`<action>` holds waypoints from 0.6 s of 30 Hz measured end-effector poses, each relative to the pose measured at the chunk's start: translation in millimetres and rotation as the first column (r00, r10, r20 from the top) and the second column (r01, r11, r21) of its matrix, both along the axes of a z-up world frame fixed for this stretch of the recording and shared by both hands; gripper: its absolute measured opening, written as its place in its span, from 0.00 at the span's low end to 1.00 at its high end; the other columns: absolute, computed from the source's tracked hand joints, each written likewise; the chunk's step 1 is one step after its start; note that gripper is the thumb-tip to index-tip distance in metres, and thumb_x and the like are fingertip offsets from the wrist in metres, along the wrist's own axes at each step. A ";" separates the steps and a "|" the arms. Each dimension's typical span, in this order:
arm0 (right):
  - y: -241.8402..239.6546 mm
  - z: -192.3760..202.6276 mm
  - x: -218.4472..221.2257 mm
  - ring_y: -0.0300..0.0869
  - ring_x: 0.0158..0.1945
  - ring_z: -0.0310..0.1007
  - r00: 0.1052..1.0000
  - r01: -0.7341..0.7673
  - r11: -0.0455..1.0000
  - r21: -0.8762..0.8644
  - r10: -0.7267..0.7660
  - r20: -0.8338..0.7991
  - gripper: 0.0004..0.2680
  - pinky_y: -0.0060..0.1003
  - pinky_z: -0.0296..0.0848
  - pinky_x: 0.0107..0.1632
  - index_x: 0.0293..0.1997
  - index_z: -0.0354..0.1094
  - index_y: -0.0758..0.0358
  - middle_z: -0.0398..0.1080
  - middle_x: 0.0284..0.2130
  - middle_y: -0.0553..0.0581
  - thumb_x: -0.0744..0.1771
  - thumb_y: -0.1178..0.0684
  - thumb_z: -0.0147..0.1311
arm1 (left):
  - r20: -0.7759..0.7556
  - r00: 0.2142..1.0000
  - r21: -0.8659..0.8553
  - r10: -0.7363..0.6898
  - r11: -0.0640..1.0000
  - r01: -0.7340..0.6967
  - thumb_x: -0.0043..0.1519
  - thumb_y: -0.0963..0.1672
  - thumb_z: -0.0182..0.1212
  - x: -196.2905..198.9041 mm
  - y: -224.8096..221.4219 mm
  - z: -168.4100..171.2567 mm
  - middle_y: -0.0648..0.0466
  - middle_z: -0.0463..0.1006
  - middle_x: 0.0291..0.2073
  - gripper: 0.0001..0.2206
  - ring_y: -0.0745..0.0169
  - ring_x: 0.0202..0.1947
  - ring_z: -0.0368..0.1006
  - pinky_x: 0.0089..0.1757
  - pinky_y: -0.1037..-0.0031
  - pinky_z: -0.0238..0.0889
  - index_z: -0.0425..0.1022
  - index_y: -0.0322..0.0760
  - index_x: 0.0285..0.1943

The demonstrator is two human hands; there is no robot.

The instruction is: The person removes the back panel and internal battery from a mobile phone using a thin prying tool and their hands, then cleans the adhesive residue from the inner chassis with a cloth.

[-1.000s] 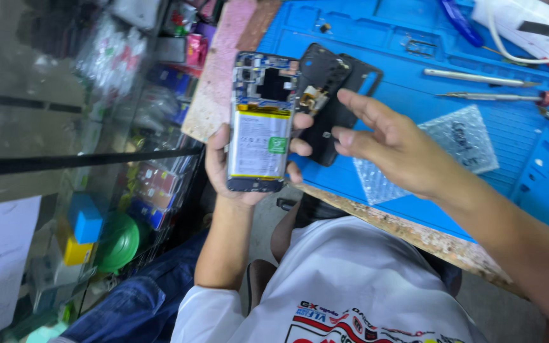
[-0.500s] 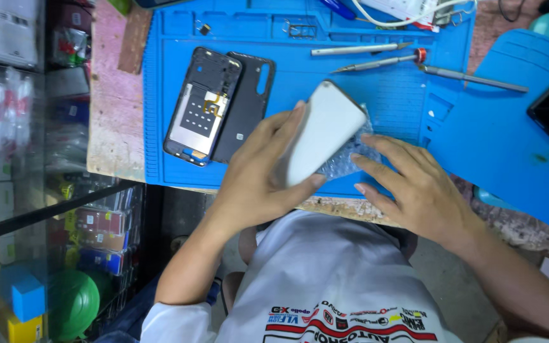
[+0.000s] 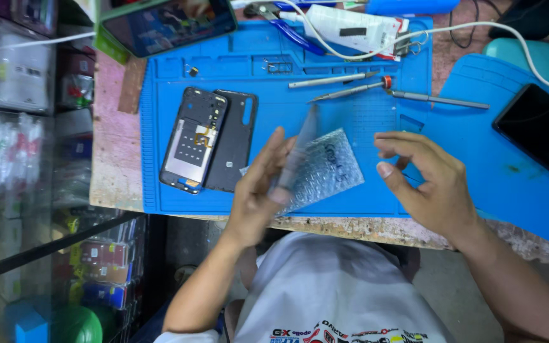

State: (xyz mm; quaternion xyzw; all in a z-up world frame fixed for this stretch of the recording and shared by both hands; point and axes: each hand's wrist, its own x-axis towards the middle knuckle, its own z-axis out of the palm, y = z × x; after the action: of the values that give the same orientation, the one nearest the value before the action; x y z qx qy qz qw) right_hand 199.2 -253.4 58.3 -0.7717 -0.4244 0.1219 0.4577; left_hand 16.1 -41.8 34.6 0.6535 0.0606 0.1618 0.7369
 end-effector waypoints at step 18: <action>74.4 -8.6 -31.6 0.44 0.37 0.80 0.988 -0.141 0.990 0.030 0.139 0.060 0.07 0.36 0.78 0.37 0.50 0.70 0.69 0.73 0.42 0.62 0.68 0.60 0.60 | 0.001 0.996 -0.776 -0.090 0.628 0.058 0.75 0.60 0.38 11.6 0.5 -51.6 0.38 0.72 0.64 0.36 0.46 0.62 0.73 0.62 0.59 0.67 0.59 0.27 0.78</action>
State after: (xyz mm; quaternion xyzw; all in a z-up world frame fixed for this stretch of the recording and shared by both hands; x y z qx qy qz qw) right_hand 167.5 -179.0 49.6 -0.7354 -0.4926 0.1240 0.4485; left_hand 27.7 -41.3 -17.0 0.2788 0.1112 0.0776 0.9507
